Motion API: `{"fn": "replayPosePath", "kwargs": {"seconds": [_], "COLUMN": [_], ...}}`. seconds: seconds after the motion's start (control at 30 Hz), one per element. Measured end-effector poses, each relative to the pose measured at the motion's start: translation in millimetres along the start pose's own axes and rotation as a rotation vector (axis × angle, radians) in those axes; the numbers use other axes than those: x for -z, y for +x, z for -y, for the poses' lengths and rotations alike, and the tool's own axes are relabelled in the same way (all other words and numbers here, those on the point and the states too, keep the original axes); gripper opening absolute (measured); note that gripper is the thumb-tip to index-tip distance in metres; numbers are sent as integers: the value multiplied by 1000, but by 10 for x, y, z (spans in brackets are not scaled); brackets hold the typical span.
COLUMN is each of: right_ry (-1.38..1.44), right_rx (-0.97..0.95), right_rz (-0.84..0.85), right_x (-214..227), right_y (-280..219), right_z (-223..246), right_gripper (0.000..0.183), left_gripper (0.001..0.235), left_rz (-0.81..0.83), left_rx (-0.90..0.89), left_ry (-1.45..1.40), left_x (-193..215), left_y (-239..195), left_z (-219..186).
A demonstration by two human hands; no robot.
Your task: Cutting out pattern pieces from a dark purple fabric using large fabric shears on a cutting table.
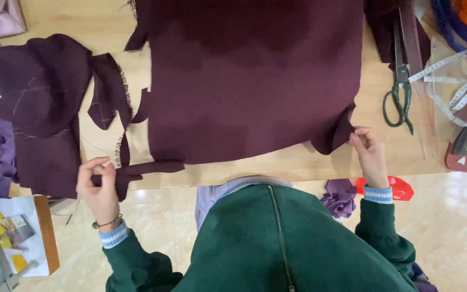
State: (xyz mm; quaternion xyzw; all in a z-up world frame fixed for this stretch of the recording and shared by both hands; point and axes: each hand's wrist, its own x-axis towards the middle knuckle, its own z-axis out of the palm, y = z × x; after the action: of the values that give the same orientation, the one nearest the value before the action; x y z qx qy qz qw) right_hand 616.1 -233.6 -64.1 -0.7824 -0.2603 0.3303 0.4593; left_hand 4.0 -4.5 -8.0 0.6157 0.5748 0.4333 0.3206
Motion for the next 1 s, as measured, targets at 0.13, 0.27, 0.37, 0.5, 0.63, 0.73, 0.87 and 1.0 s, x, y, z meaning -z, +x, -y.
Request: {"fn": "replayPosePath", "kwargs": {"seconds": [0.13, 0.27, 0.37, 0.5, 0.63, 0.73, 0.87, 1.0], "right_ry": [-56, -225, -330, -458, -629, -766, -859, -806], "right_rx": [-38, -88, -144, -152, -150, -43, 154, 226], "right_rz": [120, 261, 304, 294, 254, 161, 79, 146], "right_x": [89, 225, 306, 542, 613, 484, 152, -98], "right_y": [-162, -197, -252, -121, 109, 278, 461, 456], "right_z": [-40, -210, -142, -421, -589, -449, -52, 185], "right_gripper": [14, 8, 12, 12, 17, 20, 35, 47], "left_gripper": [12, 11, 10, 9, 13, 17, 26, 62], "left_rz": [90, 140, 156, 170, 275, 283, 77, 231], "left_rx": [89, 140, 156, 142, -29, -307, -578, -189], "left_ry": [-43, -61, -59, -35, 70, 232, 409, 408], "left_x": [-169, -283, -308, -368, -656, -1049, -1784, -2448], "left_y": [-75, -73, -23, 141, 537, 1050, 1878, 2743], "left_z": [-147, -150, -225, -198, -168, 178, 486, 1100]}}
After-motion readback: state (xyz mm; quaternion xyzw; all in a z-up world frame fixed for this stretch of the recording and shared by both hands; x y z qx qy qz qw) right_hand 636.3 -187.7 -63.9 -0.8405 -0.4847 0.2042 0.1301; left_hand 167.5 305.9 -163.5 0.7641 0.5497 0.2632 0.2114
